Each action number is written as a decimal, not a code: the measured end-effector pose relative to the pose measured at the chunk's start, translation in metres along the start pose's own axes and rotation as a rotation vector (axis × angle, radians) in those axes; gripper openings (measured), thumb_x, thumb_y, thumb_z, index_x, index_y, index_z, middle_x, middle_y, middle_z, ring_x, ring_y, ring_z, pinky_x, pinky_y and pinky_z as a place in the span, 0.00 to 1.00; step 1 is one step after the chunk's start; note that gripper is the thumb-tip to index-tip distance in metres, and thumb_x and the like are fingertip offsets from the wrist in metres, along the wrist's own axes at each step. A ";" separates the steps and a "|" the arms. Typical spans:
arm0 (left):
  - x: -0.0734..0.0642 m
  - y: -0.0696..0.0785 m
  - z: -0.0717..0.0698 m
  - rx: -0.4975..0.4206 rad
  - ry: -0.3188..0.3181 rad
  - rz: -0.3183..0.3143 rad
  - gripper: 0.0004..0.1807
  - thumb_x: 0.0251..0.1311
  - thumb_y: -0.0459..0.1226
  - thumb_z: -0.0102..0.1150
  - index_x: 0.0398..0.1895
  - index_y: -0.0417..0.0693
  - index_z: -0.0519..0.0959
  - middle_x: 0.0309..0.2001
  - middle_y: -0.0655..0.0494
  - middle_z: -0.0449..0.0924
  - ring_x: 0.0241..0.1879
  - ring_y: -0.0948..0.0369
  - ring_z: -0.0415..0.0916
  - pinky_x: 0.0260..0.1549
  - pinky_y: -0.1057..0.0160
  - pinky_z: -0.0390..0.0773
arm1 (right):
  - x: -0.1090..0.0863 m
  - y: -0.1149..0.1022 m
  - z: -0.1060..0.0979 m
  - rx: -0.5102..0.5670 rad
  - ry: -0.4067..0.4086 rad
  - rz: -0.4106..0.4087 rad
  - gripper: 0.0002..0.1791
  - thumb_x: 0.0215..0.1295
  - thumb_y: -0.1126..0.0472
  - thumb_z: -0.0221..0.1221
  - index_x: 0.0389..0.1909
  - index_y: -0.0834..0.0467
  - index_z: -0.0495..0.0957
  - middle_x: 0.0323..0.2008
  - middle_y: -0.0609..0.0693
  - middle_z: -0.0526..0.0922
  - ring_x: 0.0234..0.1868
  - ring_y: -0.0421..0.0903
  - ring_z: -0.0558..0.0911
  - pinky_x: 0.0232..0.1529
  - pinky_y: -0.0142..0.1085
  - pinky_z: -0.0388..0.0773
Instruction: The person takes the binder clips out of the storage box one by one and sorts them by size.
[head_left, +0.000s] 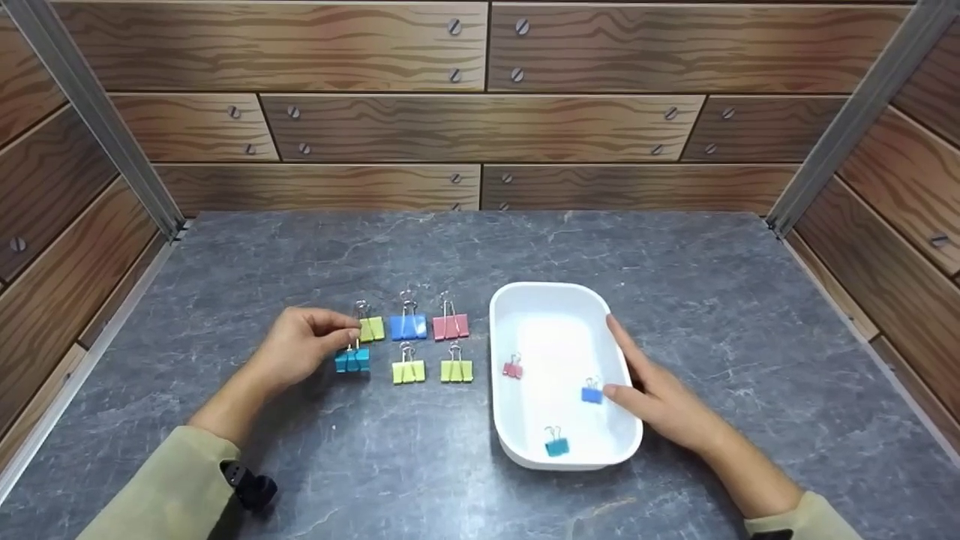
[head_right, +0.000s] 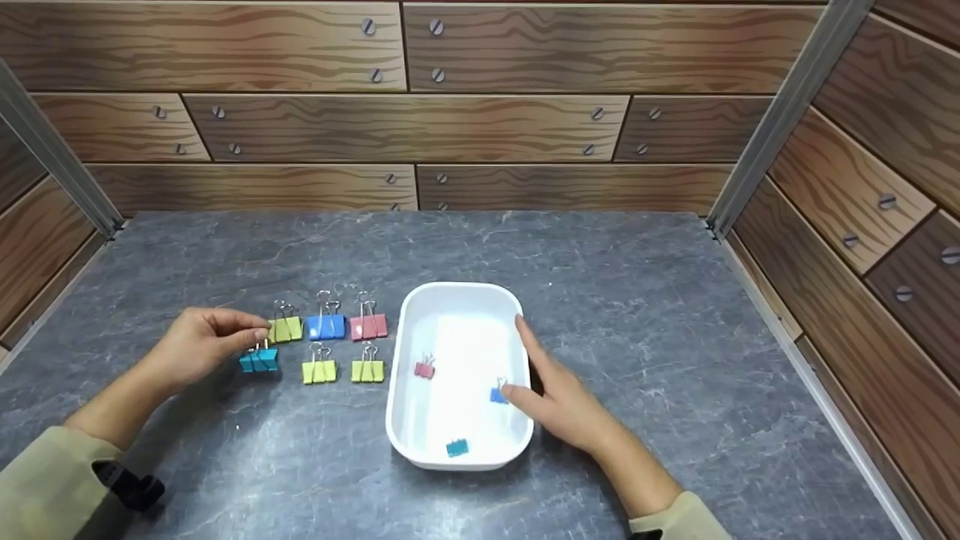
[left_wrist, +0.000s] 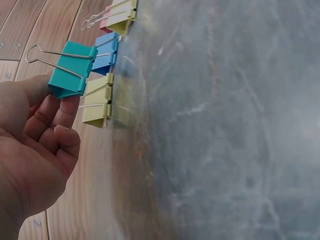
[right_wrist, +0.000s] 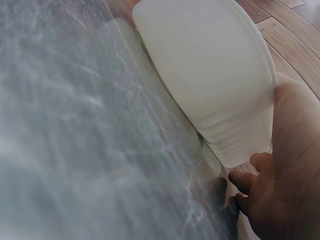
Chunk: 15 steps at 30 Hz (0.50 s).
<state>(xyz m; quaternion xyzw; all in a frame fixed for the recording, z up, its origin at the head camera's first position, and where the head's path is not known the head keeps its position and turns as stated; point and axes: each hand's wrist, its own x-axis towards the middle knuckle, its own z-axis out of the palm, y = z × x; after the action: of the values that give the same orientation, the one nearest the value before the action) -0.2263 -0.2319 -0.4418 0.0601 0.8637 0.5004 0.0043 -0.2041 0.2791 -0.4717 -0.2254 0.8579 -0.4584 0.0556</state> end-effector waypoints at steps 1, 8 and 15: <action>0.000 -0.001 0.001 0.003 -0.001 0.001 0.09 0.70 0.33 0.69 0.47 0.37 0.90 0.41 0.50 0.90 0.38 0.61 0.80 0.36 0.68 0.79 | 0.000 0.000 0.000 -0.002 0.000 0.000 0.50 0.77 0.56 0.62 0.87 0.39 0.41 0.83 0.62 0.53 0.70 0.57 0.73 0.59 0.33 0.78; -0.002 -0.008 0.004 0.014 -0.017 -0.006 0.08 0.69 0.32 0.69 0.46 0.37 0.90 0.40 0.50 0.90 0.38 0.61 0.81 0.37 0.67 0.80 | -0.001 0.000 0.000 -0.001 0.002 -0.004 0.50 0.77 0.57 0.63 0.87 0.39 0.42 0.82 0.63 0.54 0.69 0.56 0.73 0.58 0.33 0.79; -0.002 -0.013 0.010 0.025 -0.027 0.014 0.07 0.68 0.32 0.69 0.44 0.38 0.91 0.41 0.51 0.90 0.41 0.61 0.82 0.42 0.67 0.80 | -0.002 0.000 0.000 -0.020 0.009 -0.010 0.49 0.77 0.56 0.62 0.87 0.39 0.42 0.82 0.62 0.55 0.71 0.57 0.71 0.61 0.32 0.76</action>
<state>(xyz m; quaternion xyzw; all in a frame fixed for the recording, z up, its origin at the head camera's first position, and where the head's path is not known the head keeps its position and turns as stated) -0.2246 -0.2299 -0.4584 0.0730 0.8694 0.4885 0.0117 -0.2020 0.2800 -0.4716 -0.2279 0.8616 -0.4510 0.0471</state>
